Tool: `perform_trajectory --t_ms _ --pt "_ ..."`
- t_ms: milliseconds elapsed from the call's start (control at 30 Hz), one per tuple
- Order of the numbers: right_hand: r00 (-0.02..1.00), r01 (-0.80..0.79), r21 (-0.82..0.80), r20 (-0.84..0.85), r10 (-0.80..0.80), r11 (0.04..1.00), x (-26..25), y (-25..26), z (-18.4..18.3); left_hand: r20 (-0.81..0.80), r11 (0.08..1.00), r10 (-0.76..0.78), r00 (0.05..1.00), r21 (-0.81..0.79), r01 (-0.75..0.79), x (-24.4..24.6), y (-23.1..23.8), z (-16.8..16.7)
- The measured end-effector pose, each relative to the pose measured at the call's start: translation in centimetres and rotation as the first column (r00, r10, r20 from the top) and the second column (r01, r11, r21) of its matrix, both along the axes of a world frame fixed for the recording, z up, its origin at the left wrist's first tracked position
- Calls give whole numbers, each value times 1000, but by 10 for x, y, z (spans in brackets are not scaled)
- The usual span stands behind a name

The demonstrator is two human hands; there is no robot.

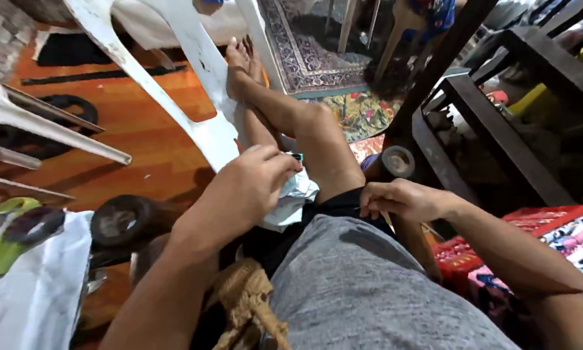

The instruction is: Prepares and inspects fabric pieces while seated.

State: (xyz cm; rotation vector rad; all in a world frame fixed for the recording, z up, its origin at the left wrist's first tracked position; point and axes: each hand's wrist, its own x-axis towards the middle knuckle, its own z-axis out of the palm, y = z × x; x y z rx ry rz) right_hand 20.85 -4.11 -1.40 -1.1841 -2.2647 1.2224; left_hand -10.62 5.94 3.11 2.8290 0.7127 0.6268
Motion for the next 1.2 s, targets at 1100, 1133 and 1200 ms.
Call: perform_trajectory --t_ms 1100,1133,1200 --pt "882 239 -488 -252 -397 840 -44 -6 -48 7 996 -60 998 -71 60 7 5 -17" --pt "853 232 -518 -299 -429 823 -47 -5 -50 5 995 -58 998 -79 58 8 6 -18" --pt "822 209 -541 -354 -446 814 -50 -3 -56 5 994 -55 998 -98 55 9 7 -19"
